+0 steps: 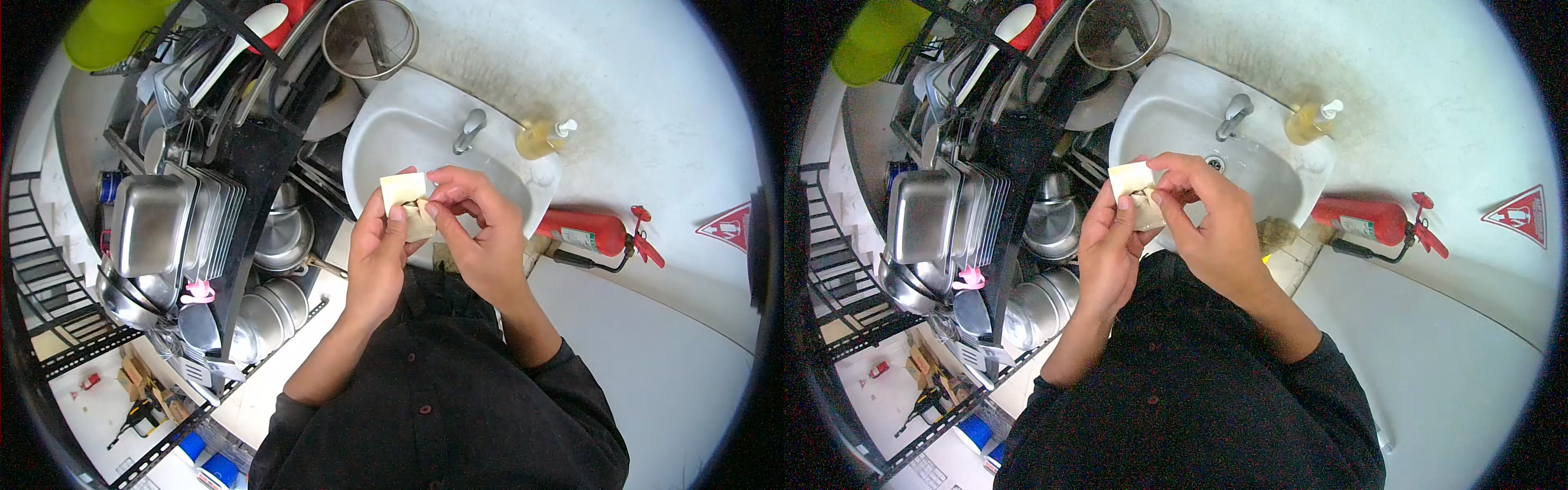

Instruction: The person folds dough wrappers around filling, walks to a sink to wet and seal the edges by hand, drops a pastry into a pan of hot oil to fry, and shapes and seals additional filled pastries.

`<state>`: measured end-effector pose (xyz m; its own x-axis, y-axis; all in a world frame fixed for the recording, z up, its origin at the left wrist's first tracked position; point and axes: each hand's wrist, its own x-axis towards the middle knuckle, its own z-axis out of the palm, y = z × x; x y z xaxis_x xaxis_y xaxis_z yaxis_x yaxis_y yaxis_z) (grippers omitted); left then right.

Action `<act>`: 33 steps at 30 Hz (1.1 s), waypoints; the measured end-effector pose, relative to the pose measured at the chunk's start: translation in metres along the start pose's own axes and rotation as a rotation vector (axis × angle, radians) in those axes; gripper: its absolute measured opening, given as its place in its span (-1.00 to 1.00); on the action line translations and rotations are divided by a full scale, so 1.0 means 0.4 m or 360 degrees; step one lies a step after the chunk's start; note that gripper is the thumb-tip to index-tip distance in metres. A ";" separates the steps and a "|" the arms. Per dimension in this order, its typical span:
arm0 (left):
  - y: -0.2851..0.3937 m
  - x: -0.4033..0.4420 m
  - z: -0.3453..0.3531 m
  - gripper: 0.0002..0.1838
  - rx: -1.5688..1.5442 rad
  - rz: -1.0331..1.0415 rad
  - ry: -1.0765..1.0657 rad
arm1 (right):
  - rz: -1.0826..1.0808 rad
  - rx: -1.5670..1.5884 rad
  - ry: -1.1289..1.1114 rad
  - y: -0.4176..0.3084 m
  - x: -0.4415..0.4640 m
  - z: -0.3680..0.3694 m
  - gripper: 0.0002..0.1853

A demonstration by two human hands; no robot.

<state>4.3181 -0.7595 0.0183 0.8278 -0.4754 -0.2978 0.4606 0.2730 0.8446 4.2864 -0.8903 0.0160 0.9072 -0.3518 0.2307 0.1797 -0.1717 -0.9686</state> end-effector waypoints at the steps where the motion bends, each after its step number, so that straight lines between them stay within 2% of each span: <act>1: -0.001 0.000 0.000 -0.58 0.0008 0.0000 0.0006 | -0.0021 -0.0024 0.0005 0.000 0.000 0.000 -0.67; 8: 0.004 -0.004 -0.007 -0.58 0.0188 -0.0003 0.0043 | -0.0229 -0.0335 -0.0074 -0.013 0.001 0.001 -0.66; 13: 0.007 -0.005 0.002 -0.57 -0.0107 0.0007 -0.0014 | -0.0240 -0.0380 -0.0048 0.000 -0.007 0.005 -0.66; 16: 0.006 -0.008 0.013 -0.58 -0.0224 -0.0042 0.0038 | 0.0022 0.0061 0.0003 0.021 -0.015 0.007 -0.65; 19: 0.005 -0.009 0.003 -0.57 -0.0226 -0.0056 0.0015 | 0.0097 0.0329 0.0020 0.024 -0.024 0.009 -0.62; 22: 0.008 -0.009 0.005 -0.56 -0.0118 -0.0032 -0.0005 | 0.0385 0.0510 -0.0107 -0.007 -0.035 -0.004 -0.59; 25: 0.003 -0.009 0.004 -0.54 -0.0063 -0.0007 -0.0012 | 0.0535 0.0665 -0.0142 -0.013 -0.041 -0.009 -0.57; 28: -0.004 -0.007 0.009 -0.53 -0.0034 0.0051 0.0009 | 0.0544 0.0788 -0.0088 -0.014 -0.043 -0.004 -0.58; 31: -0.015 -0.007 0.004 -0.53 0.0007 0.0097 0.0012 | 0.0424 0.0698 -0.0049 -0.005 -0.045 0.001 -0.58; 33: -0.018 -0.007 0.002 -0.54 0.0030 0.0118 0.0003 | 0.0461 0.0699 -0.0082 0.002 -0.044 -0.004 -0.58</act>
<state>4.3122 -0.7609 0.0136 0.8600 -0.4530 -0.2350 0.3919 0.2914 0.8726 4.2699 -0.8856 0.0113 0.9588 -0.2804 -0.0463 0.0514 0.3312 -0.9421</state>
